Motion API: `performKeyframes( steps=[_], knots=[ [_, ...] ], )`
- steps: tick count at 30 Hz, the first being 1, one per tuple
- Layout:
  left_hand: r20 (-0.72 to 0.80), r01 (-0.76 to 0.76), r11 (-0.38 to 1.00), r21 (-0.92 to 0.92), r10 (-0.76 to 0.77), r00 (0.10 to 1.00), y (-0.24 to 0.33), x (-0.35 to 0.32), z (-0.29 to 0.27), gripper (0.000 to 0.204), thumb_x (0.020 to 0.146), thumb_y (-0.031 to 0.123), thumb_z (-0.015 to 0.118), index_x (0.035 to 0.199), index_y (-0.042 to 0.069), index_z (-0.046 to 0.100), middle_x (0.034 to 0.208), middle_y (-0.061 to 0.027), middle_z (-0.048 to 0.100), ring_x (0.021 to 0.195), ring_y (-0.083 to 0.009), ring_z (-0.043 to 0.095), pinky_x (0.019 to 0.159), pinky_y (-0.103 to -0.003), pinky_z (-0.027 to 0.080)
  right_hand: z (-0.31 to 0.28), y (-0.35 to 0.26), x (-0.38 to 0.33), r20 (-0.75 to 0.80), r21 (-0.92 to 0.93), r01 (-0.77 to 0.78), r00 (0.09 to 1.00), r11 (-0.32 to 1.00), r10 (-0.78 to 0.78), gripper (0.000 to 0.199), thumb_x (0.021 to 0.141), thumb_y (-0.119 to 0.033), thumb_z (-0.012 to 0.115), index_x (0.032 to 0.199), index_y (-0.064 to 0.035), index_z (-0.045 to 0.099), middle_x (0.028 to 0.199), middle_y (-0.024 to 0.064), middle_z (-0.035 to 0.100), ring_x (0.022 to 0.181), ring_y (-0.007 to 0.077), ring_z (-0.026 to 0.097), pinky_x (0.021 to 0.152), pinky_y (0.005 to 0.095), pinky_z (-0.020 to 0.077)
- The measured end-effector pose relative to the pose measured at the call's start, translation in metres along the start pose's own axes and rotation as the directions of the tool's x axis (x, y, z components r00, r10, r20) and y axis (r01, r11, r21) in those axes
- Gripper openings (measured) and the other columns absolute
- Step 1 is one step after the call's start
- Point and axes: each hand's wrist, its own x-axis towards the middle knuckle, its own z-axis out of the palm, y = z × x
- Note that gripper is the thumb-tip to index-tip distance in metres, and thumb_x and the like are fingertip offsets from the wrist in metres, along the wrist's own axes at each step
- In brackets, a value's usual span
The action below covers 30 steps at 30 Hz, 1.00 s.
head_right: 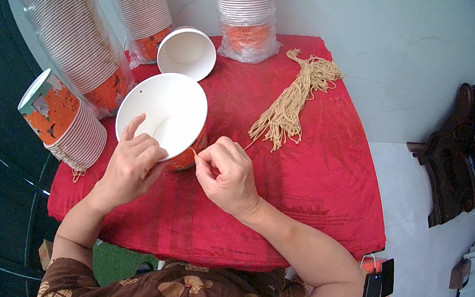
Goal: Attaching string handles to paper buckets by threading them through pre-drilled holes.
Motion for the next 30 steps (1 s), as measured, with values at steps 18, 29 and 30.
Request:
performKeyframes(
  steps=[18, 29, 30],
  knots=[
    [0.011, -0.025, 1.000, 0.014, 0.025, 1.000, 0.0034, 0.0020, 0.0015, 0.027, 0.064, -0.005, 0.074, 0.083, 0.005, 0.057, 0.071, -0.0062, 0.055, 0.074, -0.0230, 0.062, 0.110, -0.058, 0.033, 0.0005, -0.0016, -0.0024, 0.047, 0.062, 0.008, 0.999, 0.998, -0.011, 0.013, 0.074, 0.006, 0.068, 0.076, -0.0024, 0.058, 0.071, 0.0076, 0.051, 0.062, 0.0218, 0.054, 0.055, 0.0347, 0.0436],
    [0.022, -0.024, 0.999, 0.033, 0.023, 0.999, 0.0050, 0.0007, 0.0019, 0.026, 0.066, -0.005, 0.074, 0.083, 0.005, 0.057, 0.073, -0.0059, 0.056, 0.074, -0.0215, 0.062, 0.112, -0.059, 0.031, -0.0010, -0.0023, -0.0002, 0.049, 0.037, 0.044, 0.998, 0.998, -0.045, 0.012, 0.075, 0.005, 0.069, 0.078, -0.0022, 0.060, 0.073, 0.0078, 0.053, 0.063, 0.0222, 0.055, 0.056, 0.0346, 0.0452],
    [0.027, -0.023, 0.999, 0.043, 0.022, 0.999, 0.0055, 0.0001, 0.0018, 0.025, 0.067, -0.004, 0.074, 0.083, 0.005, 0.057, 0.073, -0.0060, 0.056, 0.075, -0.0213, 0.062, 0.112, -0.059, 0.031, -0.0002, -0.0017, -0.0001, 0.049, 0.038, 0.044, 0.998, 0.998, -0.046, 0.012, 0.075, 0.005, 0.069, 0.078, -0.0022, 0.060, 0.073, 0.0078, 0.053, 0.063, 0.0222, 0.055, 0.056, 0.0346, 0.0452]
  ],
)
